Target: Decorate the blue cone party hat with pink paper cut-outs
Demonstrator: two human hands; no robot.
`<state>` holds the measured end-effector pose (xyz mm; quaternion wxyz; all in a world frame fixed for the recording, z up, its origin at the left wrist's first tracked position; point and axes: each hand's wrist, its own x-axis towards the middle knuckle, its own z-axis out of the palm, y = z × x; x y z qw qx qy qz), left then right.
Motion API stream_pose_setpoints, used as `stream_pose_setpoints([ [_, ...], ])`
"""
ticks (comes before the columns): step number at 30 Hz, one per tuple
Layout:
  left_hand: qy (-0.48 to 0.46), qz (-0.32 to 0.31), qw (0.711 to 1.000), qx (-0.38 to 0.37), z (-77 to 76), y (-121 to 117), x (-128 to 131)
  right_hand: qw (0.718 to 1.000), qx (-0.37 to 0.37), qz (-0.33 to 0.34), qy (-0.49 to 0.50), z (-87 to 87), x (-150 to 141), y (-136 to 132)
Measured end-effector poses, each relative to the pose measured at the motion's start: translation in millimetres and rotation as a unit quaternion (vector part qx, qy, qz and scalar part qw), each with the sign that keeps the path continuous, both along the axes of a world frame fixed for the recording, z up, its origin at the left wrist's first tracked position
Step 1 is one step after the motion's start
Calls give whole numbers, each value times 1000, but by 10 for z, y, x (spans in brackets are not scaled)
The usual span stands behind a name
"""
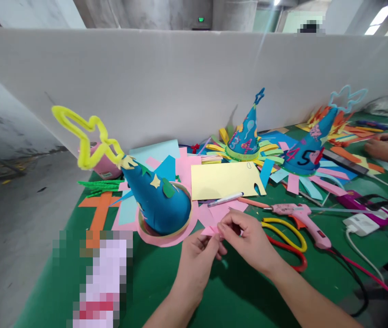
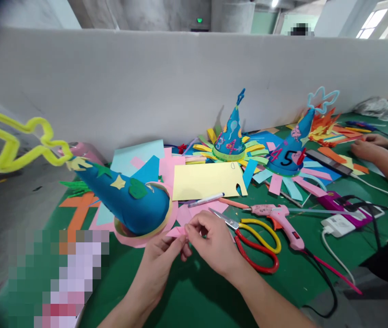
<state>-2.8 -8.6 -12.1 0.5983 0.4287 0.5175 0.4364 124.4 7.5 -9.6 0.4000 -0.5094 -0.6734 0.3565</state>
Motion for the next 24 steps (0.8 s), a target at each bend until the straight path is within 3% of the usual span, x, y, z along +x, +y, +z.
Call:
stream_pose_setpoints([
  [6, 19, -54, 998, -10, 2, 8, -7, 994, -58, 80, 47, -63, 38, 19],
  [11, 54, -83, 995, -1, 11, -16, -6, 983, -83, 62, 150, -165, 19, -8],
  [24, 90, -91, 992, 13, -73, -54, -51, 977, -122, 58, 163, -187, -55, -19],
])
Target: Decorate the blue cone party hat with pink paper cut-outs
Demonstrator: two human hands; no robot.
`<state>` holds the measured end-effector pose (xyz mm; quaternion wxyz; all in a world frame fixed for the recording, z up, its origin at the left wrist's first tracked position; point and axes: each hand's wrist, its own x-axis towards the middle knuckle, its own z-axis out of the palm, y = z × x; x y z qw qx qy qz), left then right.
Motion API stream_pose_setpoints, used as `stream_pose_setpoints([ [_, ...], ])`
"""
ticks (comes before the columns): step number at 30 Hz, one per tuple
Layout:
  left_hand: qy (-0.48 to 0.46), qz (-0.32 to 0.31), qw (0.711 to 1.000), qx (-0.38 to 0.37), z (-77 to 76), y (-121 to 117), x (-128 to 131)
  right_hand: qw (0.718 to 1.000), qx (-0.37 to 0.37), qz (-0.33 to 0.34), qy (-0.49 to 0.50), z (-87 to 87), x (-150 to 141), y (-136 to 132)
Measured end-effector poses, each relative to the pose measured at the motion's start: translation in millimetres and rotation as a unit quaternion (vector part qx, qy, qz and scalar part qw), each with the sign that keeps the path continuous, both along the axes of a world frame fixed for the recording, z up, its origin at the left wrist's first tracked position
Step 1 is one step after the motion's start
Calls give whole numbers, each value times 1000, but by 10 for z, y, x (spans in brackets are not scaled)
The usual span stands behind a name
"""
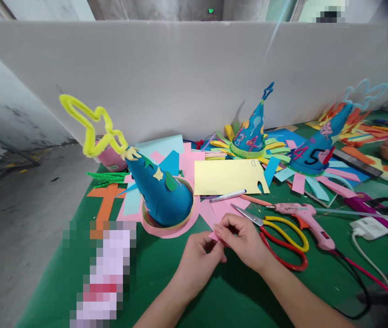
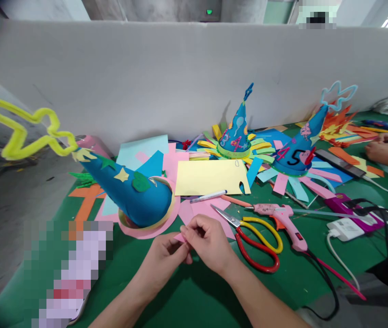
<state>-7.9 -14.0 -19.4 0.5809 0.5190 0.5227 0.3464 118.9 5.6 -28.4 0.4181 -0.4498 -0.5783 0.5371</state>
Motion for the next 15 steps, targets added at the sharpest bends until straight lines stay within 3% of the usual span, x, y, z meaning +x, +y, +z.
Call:
stream_pose_setpoints([
  [6, -72, 50, 995, -52, 20, 43, -7, 999, 18, -16, -29, 5, 105, 50],
  [10, -93, 72, 992, -40, 42, 55, 7, 994, 44, -11, -99, 61, 74, 24],
  [15, -66, 106, 992, -15, 83, 64, 5, 994, 59, -24, -90, 68, 41, 62],
])
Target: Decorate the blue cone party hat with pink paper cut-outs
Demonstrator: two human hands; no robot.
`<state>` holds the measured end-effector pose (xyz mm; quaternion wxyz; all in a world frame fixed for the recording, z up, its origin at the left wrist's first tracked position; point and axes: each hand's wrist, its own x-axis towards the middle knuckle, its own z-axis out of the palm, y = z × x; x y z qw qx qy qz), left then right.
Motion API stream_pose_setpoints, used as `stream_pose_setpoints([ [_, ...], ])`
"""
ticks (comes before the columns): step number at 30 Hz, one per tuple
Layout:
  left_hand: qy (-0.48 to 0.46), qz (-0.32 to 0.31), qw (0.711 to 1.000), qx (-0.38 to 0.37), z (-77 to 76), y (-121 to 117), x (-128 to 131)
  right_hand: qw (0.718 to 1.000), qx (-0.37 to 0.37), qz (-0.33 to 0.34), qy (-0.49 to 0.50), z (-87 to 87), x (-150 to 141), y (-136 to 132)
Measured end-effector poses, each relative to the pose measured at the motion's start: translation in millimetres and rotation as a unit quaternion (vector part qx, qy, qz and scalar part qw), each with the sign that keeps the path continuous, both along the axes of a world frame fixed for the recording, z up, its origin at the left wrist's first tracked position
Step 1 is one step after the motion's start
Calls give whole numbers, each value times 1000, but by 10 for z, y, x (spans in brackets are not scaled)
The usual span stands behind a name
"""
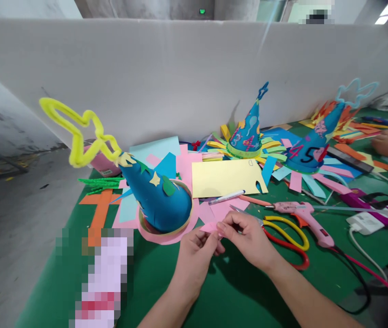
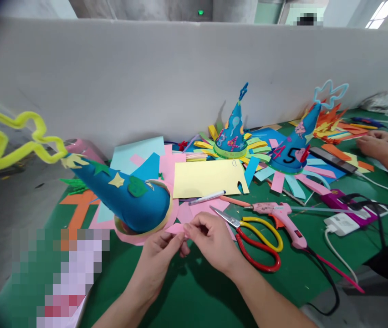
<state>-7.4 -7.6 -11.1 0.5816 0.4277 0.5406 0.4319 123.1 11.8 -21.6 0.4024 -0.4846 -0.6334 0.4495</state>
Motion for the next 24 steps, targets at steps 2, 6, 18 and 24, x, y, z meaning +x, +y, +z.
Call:
stream_pose_setpoints([
  [2, -1, 7, 1000, 1, 11, 6, -5, 1000, -14, 7, 22, -7, 29, 29],
  [6, -17, 26, 999, -4, 23, 7, -1, 998, -24, -2, 63, 9, 62, 41],
  [18, -37, 57, 998, -7, 60, -55, 5, 999, 6, -1, 41, 99, -70, -39],
  [24, -34, 28, 999, -6, 69, -44, -13, 999, 39, -20, 3, 116, -58, -66],
])
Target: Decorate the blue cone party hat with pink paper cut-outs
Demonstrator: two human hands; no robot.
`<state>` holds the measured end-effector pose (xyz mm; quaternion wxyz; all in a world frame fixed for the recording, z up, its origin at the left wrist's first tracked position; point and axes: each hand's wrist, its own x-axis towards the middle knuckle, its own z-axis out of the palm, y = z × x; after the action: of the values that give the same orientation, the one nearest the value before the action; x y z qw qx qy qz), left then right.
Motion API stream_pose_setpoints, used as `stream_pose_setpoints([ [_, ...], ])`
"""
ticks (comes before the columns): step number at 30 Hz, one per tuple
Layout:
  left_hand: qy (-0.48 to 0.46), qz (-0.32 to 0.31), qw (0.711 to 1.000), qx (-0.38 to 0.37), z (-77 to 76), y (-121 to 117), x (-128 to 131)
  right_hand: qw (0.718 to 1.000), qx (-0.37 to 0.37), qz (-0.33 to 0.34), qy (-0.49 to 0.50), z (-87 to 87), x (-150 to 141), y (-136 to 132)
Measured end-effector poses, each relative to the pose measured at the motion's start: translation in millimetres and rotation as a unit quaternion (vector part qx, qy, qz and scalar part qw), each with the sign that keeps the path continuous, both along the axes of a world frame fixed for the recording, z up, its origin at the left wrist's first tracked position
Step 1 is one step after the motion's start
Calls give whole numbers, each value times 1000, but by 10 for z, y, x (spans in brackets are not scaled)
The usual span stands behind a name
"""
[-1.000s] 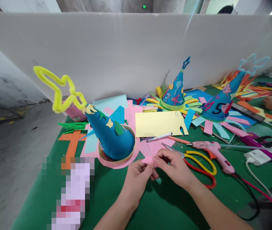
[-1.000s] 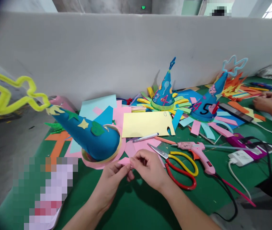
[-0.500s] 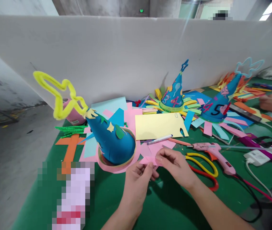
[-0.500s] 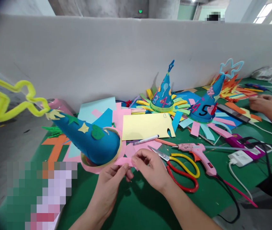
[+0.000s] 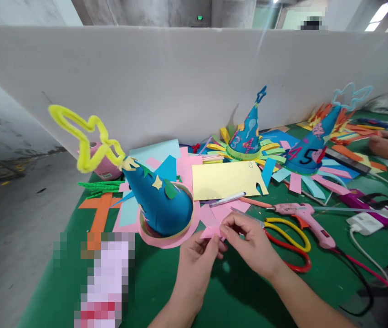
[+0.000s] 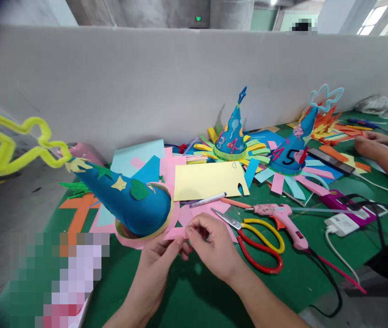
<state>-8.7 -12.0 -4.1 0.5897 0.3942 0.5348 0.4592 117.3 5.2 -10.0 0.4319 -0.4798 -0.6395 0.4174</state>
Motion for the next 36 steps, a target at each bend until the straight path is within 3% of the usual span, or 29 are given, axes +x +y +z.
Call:
stream_pose_setpoints([
  [3, -10, -10, 1000, 15, 10, 51, -67, 997, 53, 6, -59, 24, 33, -15],
  [6, 19, -68, 997, 37, 10, 105, -152, 992, 67, 40, -95, 42, 62, -37],
  [9, 71, -124, 987, 75, 13, 130, -217, 992, 69, 51, -95, 46, 61, -61],
  [12, 108, -142, 978, 106, 32, 130, -254, 994, 61, 57, -73, 53, 47, -73],
  [18, 116, -125, 980, 106, 80, 146, -309, 998, 38, 44, -32, 78, 117, -66],
  [24, 78, -49, 991, 97, 77, 161, -306, 999, 12, 29, -20, 68, 151, -67],
  [30, 82, -136, 982, 102, 47, 103, -238, 997, 38, 40, -46, 76, 32, -87],
  [36, 104, -148, 978, 108, 61, 93, -244, 997, 28, 52, -58, 107, -4, -84],
])
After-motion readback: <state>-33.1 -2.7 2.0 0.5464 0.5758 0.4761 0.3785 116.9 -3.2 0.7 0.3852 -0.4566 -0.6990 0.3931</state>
